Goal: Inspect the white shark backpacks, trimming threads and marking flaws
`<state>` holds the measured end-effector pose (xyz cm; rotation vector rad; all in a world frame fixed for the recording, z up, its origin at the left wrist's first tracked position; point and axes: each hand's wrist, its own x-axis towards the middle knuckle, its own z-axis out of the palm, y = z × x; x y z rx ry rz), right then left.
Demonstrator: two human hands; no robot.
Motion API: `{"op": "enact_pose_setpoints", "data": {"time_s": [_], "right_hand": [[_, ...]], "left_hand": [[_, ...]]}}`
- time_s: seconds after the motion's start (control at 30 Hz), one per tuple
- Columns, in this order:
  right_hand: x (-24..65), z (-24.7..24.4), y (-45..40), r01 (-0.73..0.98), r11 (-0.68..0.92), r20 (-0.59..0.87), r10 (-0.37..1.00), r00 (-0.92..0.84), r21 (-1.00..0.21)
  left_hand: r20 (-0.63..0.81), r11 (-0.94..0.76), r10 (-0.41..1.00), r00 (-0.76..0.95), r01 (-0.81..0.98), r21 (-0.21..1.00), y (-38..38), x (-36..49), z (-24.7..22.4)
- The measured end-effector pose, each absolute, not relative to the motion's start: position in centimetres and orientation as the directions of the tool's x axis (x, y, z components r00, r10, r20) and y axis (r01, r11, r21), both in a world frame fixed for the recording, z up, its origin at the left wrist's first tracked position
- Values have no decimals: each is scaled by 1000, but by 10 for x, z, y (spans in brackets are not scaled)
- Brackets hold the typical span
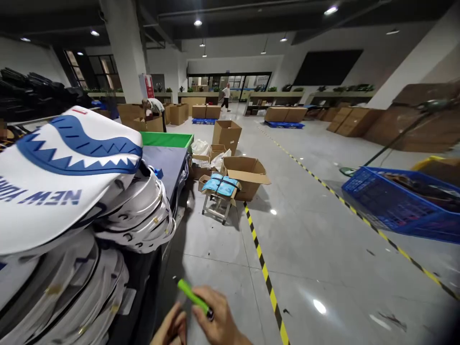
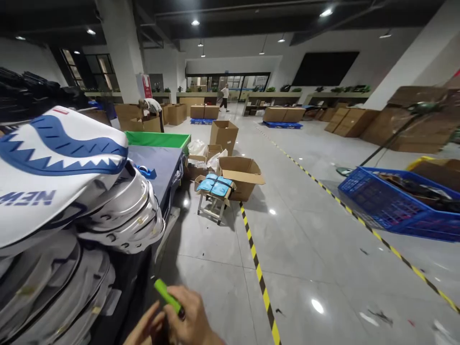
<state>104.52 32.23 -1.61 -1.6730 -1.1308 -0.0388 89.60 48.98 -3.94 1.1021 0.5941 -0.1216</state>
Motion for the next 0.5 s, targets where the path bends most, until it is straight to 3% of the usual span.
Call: {"op": "enact_pose_setpoints", "data": {"time_s": [0.1,0.17,0.27,0.37,0.5], "right_hand": [[1077,-20,357,598,156,508,714,482,-786],[1108,-19,371,501,70,375,753,541,-862],[1172,-20,375,462,-99,233,759,607,-881],[1250,-37,364,387,-275,115,668,735,-880],[1379,-79,356,88,-413,-122,456,882,-906]], "left_hand": [[-362,536,208,909,203,819,494,977,-39],[-298,501,220,929,155,851,504,1036,-23],[-312,401,273,910,187,897,521,1128,6],[-288,303,356,889,181,936,541,1216,19],[-288,154,489,823,244,957,574,1306,-5]]}}
